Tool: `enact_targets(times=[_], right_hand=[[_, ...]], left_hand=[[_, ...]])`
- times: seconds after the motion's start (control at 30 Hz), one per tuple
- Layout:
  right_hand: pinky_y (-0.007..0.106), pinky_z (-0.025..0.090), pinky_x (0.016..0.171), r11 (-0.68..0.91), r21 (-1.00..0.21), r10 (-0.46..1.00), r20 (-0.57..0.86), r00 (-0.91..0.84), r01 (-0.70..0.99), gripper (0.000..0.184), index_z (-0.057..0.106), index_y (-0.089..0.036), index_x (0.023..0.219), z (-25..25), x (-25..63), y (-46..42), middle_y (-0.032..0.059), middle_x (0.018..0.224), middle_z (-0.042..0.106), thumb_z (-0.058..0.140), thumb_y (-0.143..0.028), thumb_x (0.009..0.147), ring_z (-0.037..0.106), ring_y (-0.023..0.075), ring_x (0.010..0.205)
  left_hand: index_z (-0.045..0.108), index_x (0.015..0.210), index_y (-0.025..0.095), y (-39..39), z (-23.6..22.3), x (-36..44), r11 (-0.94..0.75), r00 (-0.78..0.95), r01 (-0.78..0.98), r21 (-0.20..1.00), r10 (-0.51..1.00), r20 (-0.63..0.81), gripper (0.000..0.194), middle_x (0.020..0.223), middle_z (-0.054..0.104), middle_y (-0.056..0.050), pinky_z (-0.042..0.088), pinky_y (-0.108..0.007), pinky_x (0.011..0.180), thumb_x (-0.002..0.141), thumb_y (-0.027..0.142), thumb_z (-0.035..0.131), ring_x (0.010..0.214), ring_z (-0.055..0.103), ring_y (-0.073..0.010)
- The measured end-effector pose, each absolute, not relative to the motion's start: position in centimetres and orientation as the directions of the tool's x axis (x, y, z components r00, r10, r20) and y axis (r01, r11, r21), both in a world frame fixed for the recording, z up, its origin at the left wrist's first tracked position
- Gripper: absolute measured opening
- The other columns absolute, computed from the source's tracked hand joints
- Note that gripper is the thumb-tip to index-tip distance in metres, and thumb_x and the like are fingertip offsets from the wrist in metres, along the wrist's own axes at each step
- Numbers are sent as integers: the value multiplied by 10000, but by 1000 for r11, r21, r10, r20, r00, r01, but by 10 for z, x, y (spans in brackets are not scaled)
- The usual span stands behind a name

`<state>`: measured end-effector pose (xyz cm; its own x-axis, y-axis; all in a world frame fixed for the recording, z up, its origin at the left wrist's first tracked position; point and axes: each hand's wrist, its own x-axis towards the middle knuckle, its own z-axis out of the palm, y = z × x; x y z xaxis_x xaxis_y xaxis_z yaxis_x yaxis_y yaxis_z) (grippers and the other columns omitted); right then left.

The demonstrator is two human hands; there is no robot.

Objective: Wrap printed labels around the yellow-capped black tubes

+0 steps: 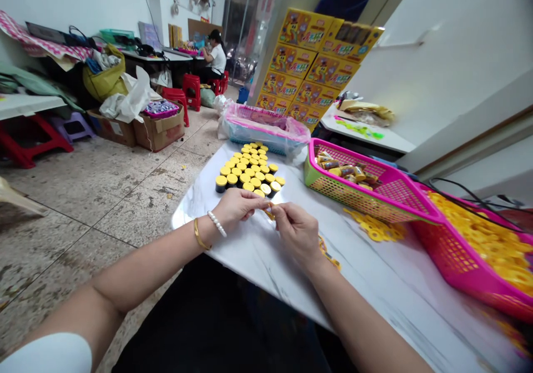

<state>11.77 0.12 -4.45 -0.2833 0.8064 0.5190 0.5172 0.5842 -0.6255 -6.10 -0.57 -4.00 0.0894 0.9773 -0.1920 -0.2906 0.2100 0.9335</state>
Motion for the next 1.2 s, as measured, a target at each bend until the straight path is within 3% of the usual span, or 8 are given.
enact_targets(times=[0.1, 0.3, 0.43, 0.7, 0.8, 0.9, 1.03, 1.2], right_hand=[[297, 464, 611, 611, -528, 770, 570, -287, 590, 319, 726, -211, 831, -32, 127, 25, 24, 682, 633, 515, -393, 986, 584, 160, 596], [297, 446, 595, 563, -6, 691, 552, -466, 827, 259, 764, -258, 1087, -33, 137, 61, 90, 1018, 673, 648, -206, 861, 623, 204, 765], [315, 467, 651, 586, 28, 668, 551, -501, 810, 174, 744, -216, 976, -44, 131, 59, 122, 1144, 680, 629, -166, 856, 626, 235, 868], [356, 499, 715, 580, -196, 717, 584, -381, 791, 179, 655, -176, 975, -53, 129, 63, 118, 929, 700, 648, -265, 819, 628, 255, 839], [357, 535, 685, 508, -583, 843, 488, -227, 633, 372, 657, -169, 1090, -38, 145, 57, 91, 910, 711, 695, -401, 802, 650, 223, 765], [379, 585, 765, 191, -967, 958, 146, -246, 169, 362, 700, -197, 982, -21, 156, 39, 89, 950, 747, 755, -486, 771, 712, 230, 843], [438, 593, 918, -138, -985, 930, -93, -355, -103, 348, 698, -206, 901, -21, 145, 9, 79, 965, 779, 850, -446, 700, 751, 247, 936], [431, 609, 881, -141, -975, 957, -90, -275, -171, 423, 614, -218, 867, -34, 121, -7, 26, 822, 779, 900, -435, 644, 767, 219, 812]], left_hand=[[750, 661, 119, -6, -39, -61, 180, 9, -207, 962, 983, -182, 171, 478, 492, 30, 249, -234, 464, 694, 271, 822, 460, 368, -72], [743, 571, 186, -15, -35, -57, -241, -150, 170, 956, 952, 266, 108, 697, 624, -20, 438, -250, 659, 650, 179, 817, 691, 557, -131], [744, 635, 166, -16, -35, -57, -95, -5, -19, 995, 995, 95, 153, 555, 592, 10, 379, -234, 534, 683, 300, 800, 538, 501, -104], [670, 614, 136, -8, -36, -62, 125, 2, -262, 957, 992, -129, 327, 425, 420, 82, 175, -212, 438, 569, 370, 894, 413, 288, -35], [684, 628, 128, -8, -34, -63, 164, -25, -301, 939, 984, -179, 303, 425, 412, 83, 143, -221, 443, 586, 340, 896, 420, 265, -34], [688, 643, 123, -7, -33, -63, 202, 24, -364, 909, 978, -208, 289, 436, 427, 76, 124, -229, 441, 615, 332, 885, 412, 259, -32], [702, 668, 112, -5, -37, -62, 224, 80, -392, 892, 975, -209, 286, 501, 522, 36, 150, -226, 445, 609, 317, 892, 431, 314, -37], [711, 661, 116, -4, -43, -62, 248, 125, -334, 909, 968, -218, 339, 473, 490, 41, 146, -230, 435, 585, 374, 916, 432, 331, -45]])
